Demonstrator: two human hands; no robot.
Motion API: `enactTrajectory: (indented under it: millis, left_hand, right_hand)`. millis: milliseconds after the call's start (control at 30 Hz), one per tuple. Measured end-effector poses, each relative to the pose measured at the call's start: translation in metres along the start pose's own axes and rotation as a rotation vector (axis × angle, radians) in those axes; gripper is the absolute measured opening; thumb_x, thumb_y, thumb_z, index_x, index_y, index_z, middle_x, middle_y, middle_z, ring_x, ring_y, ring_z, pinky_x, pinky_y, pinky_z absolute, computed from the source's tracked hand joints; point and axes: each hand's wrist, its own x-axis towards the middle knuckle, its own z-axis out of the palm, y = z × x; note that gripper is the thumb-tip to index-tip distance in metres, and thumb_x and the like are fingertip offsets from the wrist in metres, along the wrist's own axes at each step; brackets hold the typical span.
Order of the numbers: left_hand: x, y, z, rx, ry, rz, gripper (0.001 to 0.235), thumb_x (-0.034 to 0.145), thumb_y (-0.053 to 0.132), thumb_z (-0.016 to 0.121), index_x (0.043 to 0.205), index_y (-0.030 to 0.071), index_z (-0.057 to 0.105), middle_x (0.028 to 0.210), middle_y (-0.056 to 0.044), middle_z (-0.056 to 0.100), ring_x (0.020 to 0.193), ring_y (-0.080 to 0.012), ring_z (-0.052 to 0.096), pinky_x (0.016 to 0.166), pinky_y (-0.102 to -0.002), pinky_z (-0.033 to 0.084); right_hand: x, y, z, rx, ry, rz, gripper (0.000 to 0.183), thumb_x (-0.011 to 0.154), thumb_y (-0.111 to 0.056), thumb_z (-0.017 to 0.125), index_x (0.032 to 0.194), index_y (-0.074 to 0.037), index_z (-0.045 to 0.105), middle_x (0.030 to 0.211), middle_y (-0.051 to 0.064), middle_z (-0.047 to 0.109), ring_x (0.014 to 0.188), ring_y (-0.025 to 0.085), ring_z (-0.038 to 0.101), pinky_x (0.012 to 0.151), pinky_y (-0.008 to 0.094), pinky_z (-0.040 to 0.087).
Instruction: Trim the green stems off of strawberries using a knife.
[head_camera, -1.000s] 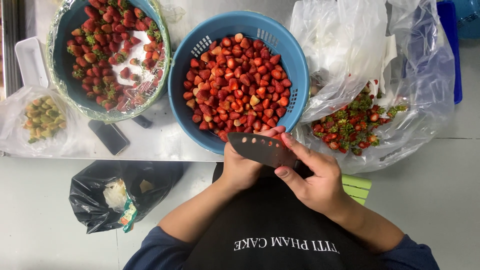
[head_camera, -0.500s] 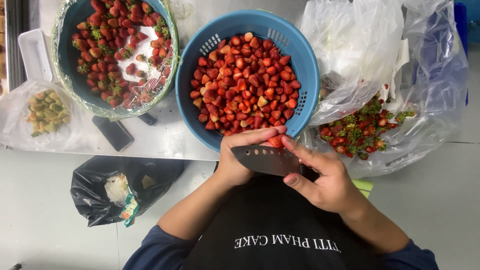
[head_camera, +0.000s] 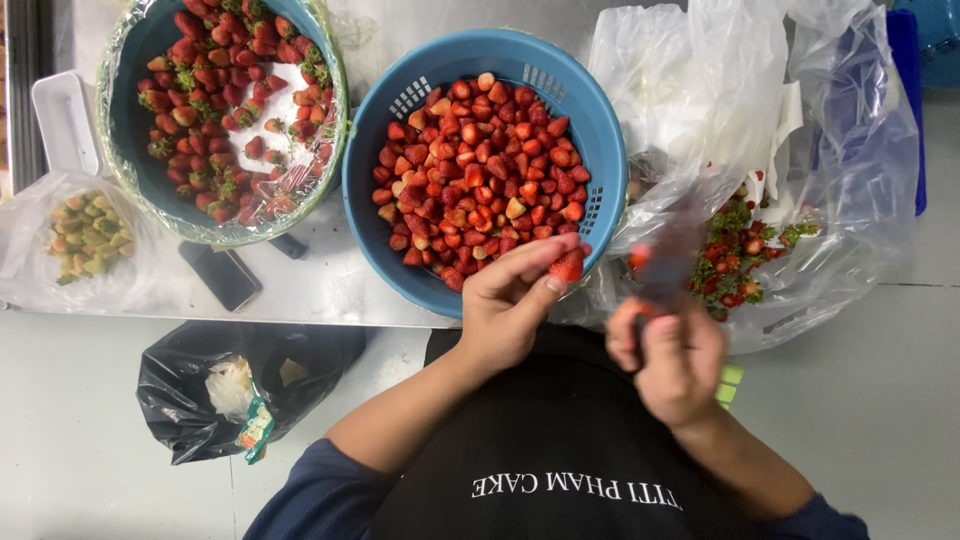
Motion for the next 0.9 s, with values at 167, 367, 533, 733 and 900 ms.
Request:
enactTrajectory:
  millis: [167, 367, 533, 733, 900]
  left_hand:
    - [0.003, 0.004, -0.015, 0.213, 0.011, 0.058, 0.047, 0.099, -0.001, 0.072, 0.144, 0.006, 0.056, 0.140, -0.014, 0.064, 0.130, -0.0240, 0.064, 0.110, -0.038, 0.055]
    - [0.026, 0.019, -0.054, 1.129, 0.099, 0.344, 0.051, 0.089, 0.003, 0.084, 0.135, 0.007, 0.065, 0.123, -0.011, 0.069, 0.113, -0.0221, 0.070, 0.095, -0.032, 0.059]
    - [0.041, 0.031, -0.111, 1.352, 0.147, 0.279, 0.051, 0.088, 0.011, 0.084, 0.134, 0.006, 0.065, 0.125, -0.012, 0.066, 0.112, -0.0298, 0.068, 0.093, -0.037, 0.057]
    - [0.052, 0.093, -0.173, 1.395, 0.256, 0.398, 0.043, 0.090, 0.012, 0.080, 0.130, 0.009, 0.067, 0.131, -0.013, 0.065, 0.118, -0.0326, 0.067, 0.099, -0.039, 0.057]
    - [0.071, 0.179, -0.285, 1.731, 0.519, 0.380, 0.032, 0.085, 0.009, 0.078, 0.116, 0.008, 0.072, 0.120, -0.013, 0.069, 0.108, -0.0354, 0.066, 0.092, -0.043, 0.054]
  right_hand:
    - [-0.008, 0.009, -0.055, -0.275, 0.240, 0.017, 0.043, 0.116, -0.036, 0.036, 0.134, 0.003, 0.042, 0.075, 0.004, 0.056, 0.058, 0.008, 0.050, 0.052, 0.024, 0.043]
    - [-0.015, 0.044, -0.104, -0.432, 0.449, 0.411, 0.035, 0.115, -0.030, 0.043, 0.147, -0.016, 0.038, 0.071, 0.007, 0.050, 0.051, 0.011, 0.043, 0.045, 0.027, 0.037]
    - [-0.022, 0.060, -0.148, -0.376, 0.551, 0.530, 0.050, 0.121, -0.039, 0.042, 0.091, 0.000, 0.048, 0.071, 0.010, 0.054, 0.049, 0.015, 0.042, 0.045, 0.031, 0.033]
    - [-0.023, 0.063, -0.138, -0.519, 0.504, 0.535, 0.058, 0.126, -0.039, 0.040, 0.089, 0.006, 0.045, 0.067, 0.014, 0.050, 0.048, 0.018, 0.040, 0.045, 0.035, 0.032]
    - [-0.031, 0.090, -0.118, -0.652, 0.778, 0.368, 0.042, 0.118, -0.039, 0.026, 0.134, -0.011, 0.053, 0.072, 0.007, 0.040, 0.050, 0.019, 0.031, 0.046, 0.034, 0.031]
